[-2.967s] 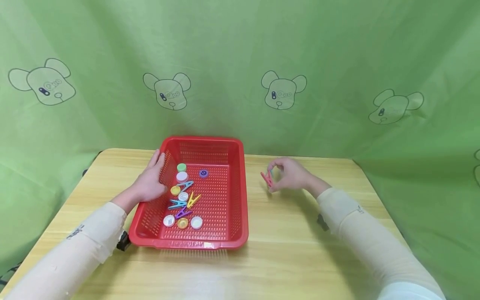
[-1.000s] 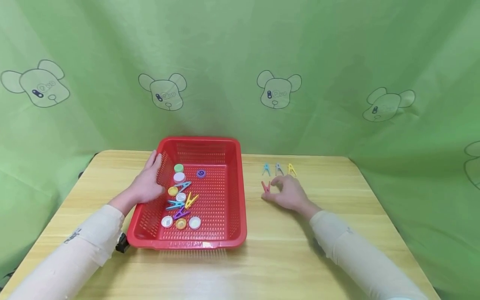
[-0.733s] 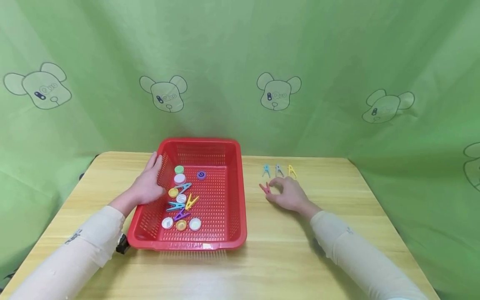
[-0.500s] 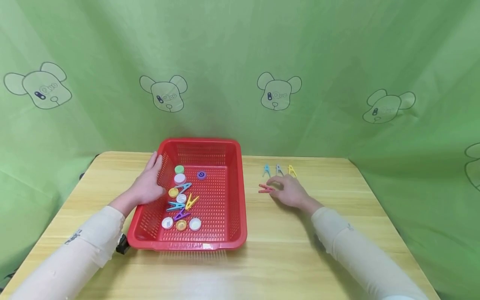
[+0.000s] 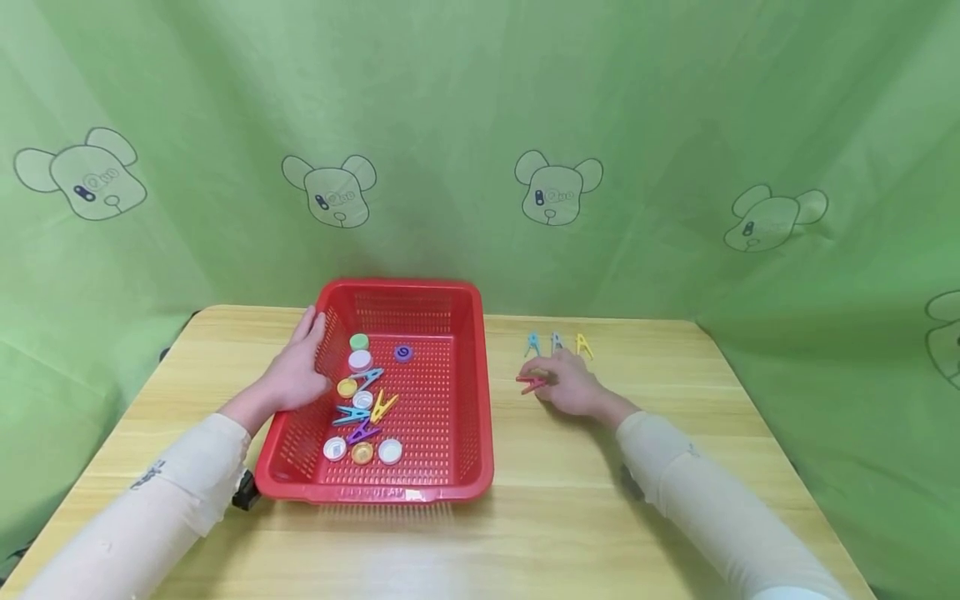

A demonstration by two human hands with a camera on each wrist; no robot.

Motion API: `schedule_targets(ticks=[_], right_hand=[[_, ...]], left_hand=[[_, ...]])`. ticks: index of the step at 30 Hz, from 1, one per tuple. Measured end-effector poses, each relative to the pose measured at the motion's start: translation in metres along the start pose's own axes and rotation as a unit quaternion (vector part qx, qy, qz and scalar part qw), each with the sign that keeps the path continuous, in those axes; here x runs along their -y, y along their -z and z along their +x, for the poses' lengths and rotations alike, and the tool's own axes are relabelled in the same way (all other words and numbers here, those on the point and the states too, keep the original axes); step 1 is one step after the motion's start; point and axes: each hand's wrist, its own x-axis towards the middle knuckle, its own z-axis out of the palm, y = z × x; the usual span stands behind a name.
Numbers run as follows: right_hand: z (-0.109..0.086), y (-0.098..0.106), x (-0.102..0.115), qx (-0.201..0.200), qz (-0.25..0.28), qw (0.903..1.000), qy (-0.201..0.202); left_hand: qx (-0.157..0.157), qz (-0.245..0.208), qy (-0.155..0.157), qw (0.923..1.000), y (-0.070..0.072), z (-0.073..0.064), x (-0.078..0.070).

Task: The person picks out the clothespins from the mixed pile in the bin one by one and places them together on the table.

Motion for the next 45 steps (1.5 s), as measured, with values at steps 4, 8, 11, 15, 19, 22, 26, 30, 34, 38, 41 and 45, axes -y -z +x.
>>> schedule_targets(ticks=[4,8,11,15,19,22,26,30,34,38,41,45], right_hand=[[-0.002,-0.001,-0.001,0.004,0.011,0.9999,-0.005],[-0.008,0.000,0.000,-0.025,0.004,0.9991,-0.034],[-0.015,0.000,0.004,-0.054,-0.012,0.9938,-0.096],[-0.020,-0.006,0.011,-0.072,-0.040,0.9795,-0.184],[-0.019,-0.016,0.019,-0.080,-0.075,0.9661,-0.233],[-0.019,-0.021,0.023,-0.079,-0.097,0.9578,-0.259],[-0.020,-0.023,0.026,-0.071,-0.112,0.9535,-0.271],[-0.019,-0.023,0.027,-0.070,-0.116,0.9534,-0.270],[-0.018,-0.022,0.028,-0.073,-0.113,0.9540,-0.268],[-0.017,-0.018,0.028,-0.076,-0.103,0.9572,-0.260],[-0.015,-0.013,0.024,-0.076,-0.082,0.9662,-0.232],[-0.010,-0.004,0.015,-0.055,-0.041,0.9823,-0.174]], left_hand=[[-0.001,0.003,0.000,1.0000,-0.001,0.000,0.001],[-0.002,0.005,0.000,1.0000,-0.002,0.000,0.002],[-0.001,0.005,0.002,1.0000,-0.002,0.000,0.002],[-0.002,0.005,0.005,1.0000,0.001,-0.001,0.002],[-0.004,0.001,0.007,1.0000,0.004,0.000,0.000],[0.000,-0.004,0.008,1.0000,0.002,0.000,-0.001],[0.003,-0.006,0.010,0.9999,-0.001,-0.001,0.000],[0.002,-0.010,0.009,0.9999,-0.002,-0.001,0.000],[0.000,-0.009,0.006,0.9999,-0.001,0.000,0.000],[-0.002,-0.009,0.005,0.9999,0.000,0.000,-0.001],[-0.001,-0.010,0.006,0.9999,0.000,-0.001,-0.002],[-0.001,-0.009,0.005,1.0000,0.001,-0.002,-0.002]])
